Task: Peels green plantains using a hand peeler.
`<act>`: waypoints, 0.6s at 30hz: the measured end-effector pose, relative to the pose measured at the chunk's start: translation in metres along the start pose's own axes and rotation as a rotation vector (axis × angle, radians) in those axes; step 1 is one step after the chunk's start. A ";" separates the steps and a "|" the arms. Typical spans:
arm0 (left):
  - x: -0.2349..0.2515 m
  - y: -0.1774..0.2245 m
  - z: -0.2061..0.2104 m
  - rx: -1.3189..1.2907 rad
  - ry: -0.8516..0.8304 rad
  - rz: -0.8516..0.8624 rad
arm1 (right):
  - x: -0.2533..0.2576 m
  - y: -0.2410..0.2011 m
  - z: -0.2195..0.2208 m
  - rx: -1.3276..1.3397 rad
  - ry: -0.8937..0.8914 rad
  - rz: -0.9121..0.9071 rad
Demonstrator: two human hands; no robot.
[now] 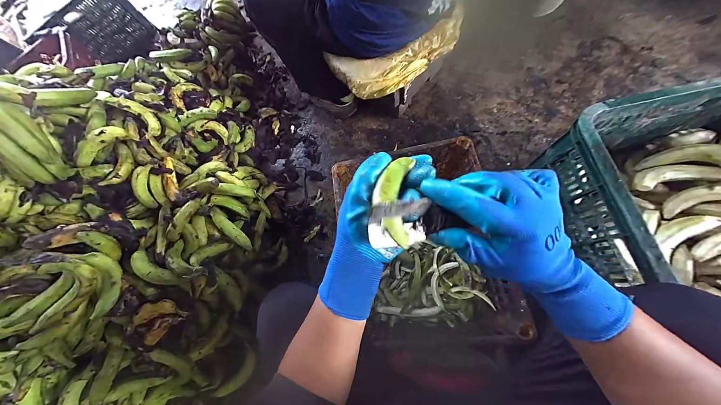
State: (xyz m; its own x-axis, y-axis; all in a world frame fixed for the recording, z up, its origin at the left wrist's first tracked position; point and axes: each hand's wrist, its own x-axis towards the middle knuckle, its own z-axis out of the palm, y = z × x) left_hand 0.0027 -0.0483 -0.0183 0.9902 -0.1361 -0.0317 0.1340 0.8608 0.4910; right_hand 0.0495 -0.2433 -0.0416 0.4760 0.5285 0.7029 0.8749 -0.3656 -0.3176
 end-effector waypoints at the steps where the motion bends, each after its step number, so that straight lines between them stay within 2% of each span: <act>1: -0.002 -0.007 0.004 0.091 0.042 0.073 | 0.001 0.000 0.002 0.031 -0.007 0.065; 3: -0.005 -0.016 0.009 0.202 0.107 0.185 | 0.005 -0.002 0.006 0.116 -0.005 0.189; 5: -0.006 -0.020 0.012 0.302 0.141 0.243 | 0.010 0.003 0.009 0.280 -0.029 0.389; 7: -0.006 -0.017 0.009 0.300 0.064 0.219 | 0.015 0.017 0.008 0.532 -0.072 0.718; 8: -0.004 -0.011 0.006 0.238 0.013 0.176 | 0.016 0.025 0.007 0.592 -0.075 0.795; 9: -0.001 -0.003 -0.001 0.146 -0.022 0.114 | 0.017 0.027 0.003 0.575 -0.086 0.759; 11: -0.001 0.010 -0.012 0.027 -0.001 0.021 | 0.013 0.022 -0.009 0.435 -0.135 0.438; 13: -0.005 0.015 -0.016 0.066 0.075 0.036 | 0.009 0.014 -0.010 0.299 -0.167 0.121; 14: -0.009 0.014 -0.013 0.158 0.115 0.084 | 0.006 0.010 -0.008 0.250 -0.174 0.051; 15: -0.013 0.011 -0.009 0.253 0.149 0.139 | 0.004 0.007 -0.006 0.207 -0.168 0.049; 18: -0.012 -0.004 -0.003 0.354 0.183 0.270 | 0.011 0.007 -0.002 0.148 -0.099 0.280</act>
State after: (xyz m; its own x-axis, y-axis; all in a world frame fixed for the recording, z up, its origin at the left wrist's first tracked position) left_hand -0.0102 -0.0487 -0.0229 0.9826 0.1856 0.0007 -0.1194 0.6294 0.7678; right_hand 0.0608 -0.2421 -0.0348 0.7000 0.4973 0.5125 0.7088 -0.3960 -0.5839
